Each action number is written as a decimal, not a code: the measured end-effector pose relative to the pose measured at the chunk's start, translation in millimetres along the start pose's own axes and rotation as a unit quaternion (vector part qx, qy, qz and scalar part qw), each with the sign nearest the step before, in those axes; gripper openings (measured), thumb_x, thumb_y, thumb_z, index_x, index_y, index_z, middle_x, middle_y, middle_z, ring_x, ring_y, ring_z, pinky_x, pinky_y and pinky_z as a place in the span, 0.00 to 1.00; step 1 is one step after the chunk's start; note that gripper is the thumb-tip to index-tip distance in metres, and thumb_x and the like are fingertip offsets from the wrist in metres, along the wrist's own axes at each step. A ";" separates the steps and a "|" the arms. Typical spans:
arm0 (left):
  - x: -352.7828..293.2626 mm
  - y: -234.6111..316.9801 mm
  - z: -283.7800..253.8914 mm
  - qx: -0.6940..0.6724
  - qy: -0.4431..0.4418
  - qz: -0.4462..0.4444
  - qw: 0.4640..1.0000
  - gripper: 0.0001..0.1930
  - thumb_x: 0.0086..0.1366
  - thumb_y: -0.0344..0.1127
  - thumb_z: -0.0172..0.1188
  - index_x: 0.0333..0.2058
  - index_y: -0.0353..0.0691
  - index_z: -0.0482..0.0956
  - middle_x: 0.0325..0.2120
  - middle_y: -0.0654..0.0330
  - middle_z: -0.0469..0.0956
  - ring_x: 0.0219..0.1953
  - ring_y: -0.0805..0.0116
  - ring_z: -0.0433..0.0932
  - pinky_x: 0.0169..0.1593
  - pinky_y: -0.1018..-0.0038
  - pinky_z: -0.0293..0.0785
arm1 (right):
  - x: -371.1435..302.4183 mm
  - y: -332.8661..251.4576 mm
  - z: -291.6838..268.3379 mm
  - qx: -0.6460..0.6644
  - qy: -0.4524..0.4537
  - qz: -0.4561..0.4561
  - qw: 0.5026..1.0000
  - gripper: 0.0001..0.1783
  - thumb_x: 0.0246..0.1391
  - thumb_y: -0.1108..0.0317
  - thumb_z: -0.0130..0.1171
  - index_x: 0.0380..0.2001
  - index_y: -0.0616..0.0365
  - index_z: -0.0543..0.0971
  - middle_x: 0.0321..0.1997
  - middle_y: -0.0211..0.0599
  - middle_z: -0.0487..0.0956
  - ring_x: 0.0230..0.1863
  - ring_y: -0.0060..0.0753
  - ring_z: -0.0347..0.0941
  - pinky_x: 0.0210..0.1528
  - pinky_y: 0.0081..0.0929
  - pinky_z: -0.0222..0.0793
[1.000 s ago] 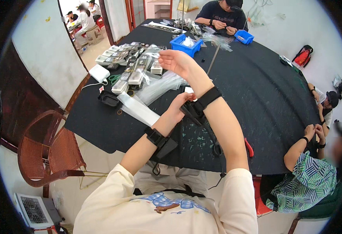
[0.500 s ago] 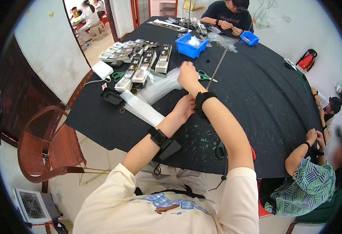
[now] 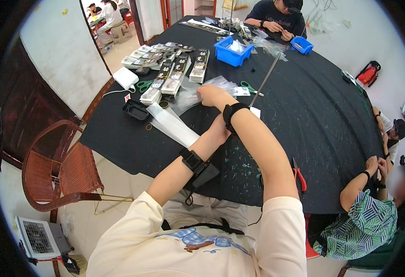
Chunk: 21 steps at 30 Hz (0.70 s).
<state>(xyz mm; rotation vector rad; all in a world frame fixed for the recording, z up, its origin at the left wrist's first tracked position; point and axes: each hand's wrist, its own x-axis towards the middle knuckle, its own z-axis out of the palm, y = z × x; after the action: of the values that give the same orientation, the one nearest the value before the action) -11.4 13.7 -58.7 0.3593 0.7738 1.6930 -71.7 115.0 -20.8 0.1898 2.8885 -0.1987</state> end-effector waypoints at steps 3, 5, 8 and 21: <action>-4.0 4.1 -1.3 0.016 0.023 -0.003 1.000 0.16 0.65 0.42 0.42 0.45 0.39 0.67 0.41 0.62 0.73 0.44 0.74 0.72 0.45 0.77 0.71 | 1.7 1.0 18.3 0.021 0.129 0.016 0.991 0.31 0.34 0.72 0.55 0.49 0.57 0.66 0.51 0.46 0.66 0.52 0.47 0.62 0.52 0.36 0.62; -0.4 2.0 2.5 0.002 0.015 -0.015 1.000 0.16 0.65 0.41 0.41 0.46 0.39 0.67 0.41 0.62 0.73 0.44 0.73 0.72 0.46 0.76 0.71 | 3.5 14.5 24.4 0.025 0.195 0.028 0.980 0.31 0.34 0.70 0.55 0.49 0.58 0.66 0.50 0.44 0.67 0.52 0.47 0.63 0.52 0.36 0.62; 0.3 -1.2 1.1 -0.034 0.027 -0.012 0.999 0.16 0.66 0.41 0.40 0.46 0.39 0.66 0.42 0.62 0.72 0.44 0.73 0.72 0.46 0.76 0.71 | 6.5 14.8 21.7 0.074 0.148 0.005 0.986 0.34 0.33 0.69 0.55 0.51 0.58 0.63 0.52 0.43 0.65 0.55 0.45 0.60 0.53 0.37 0.61; 9.8 -3.5 -12.4 -0.033 0.007 0.003 0.999 0.18 0.66 0.46 0.39 0.47 0.41 0.66 0.42 0.62 0.72 0.44 0.72 0.72 0.45 0.74 0.71 | 3.8 -1.7 16.0 -0.006 0.097 -0.002 0.995 0.38 0.29 0.61 0.58 0.50 0.60 0.63 0.52 0.42 0.63 0.53 0.44 0.60 0.53 0.36 0.57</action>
<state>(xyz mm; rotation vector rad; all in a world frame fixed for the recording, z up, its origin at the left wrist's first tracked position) -18.9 19.5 -71.7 0.3050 0.7253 1.7231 -72.0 111.3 -36.9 0.2121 3.0829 -0.1725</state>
